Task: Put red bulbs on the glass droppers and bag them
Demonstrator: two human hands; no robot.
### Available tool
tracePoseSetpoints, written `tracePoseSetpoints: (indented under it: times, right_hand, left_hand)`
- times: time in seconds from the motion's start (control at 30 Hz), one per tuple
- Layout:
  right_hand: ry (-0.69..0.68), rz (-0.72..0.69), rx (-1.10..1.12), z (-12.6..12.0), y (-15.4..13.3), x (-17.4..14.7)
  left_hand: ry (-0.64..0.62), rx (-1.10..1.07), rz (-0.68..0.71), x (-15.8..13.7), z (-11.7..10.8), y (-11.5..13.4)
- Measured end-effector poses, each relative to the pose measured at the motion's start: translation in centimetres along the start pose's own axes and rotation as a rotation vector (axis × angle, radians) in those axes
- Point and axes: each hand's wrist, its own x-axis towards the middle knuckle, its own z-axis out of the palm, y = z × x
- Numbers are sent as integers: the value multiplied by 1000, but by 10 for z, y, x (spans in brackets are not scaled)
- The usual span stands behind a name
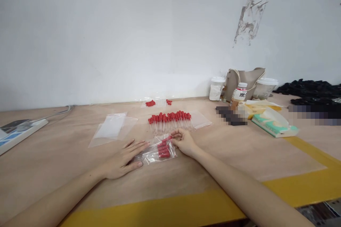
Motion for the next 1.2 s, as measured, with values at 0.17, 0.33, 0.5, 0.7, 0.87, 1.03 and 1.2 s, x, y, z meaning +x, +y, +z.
tracePoseSetpoints:
  times: [0.17,0.33,0.5,0.7,0.87,1.03,1.2]
  right_hand:
    - [-16,-41,-79,1,1,5]
    - [-93,27,-66,4,-3,8]
    - [-56,-14,-119,13,-1,10]
    - [77,-105,-151,16,10,14]
    - [268,-116,-410,-11,5,27]
    - [643,11,-1050,-83,-8,42]
    - [703,349,-1111,-138,2,50]
  left_hand:
    - [5,-4,13,1,-1,1]
    - [1,-7,10,1,-2,1]
    - [-3,-10,11,0,-1,1]
    - [10,-20,19,0,0,0]
    - [-14,-7,12,0,-1,0]
    - [-32,-8,2,1,-2,0]
    - [-26,-13,6,1,-1,0]
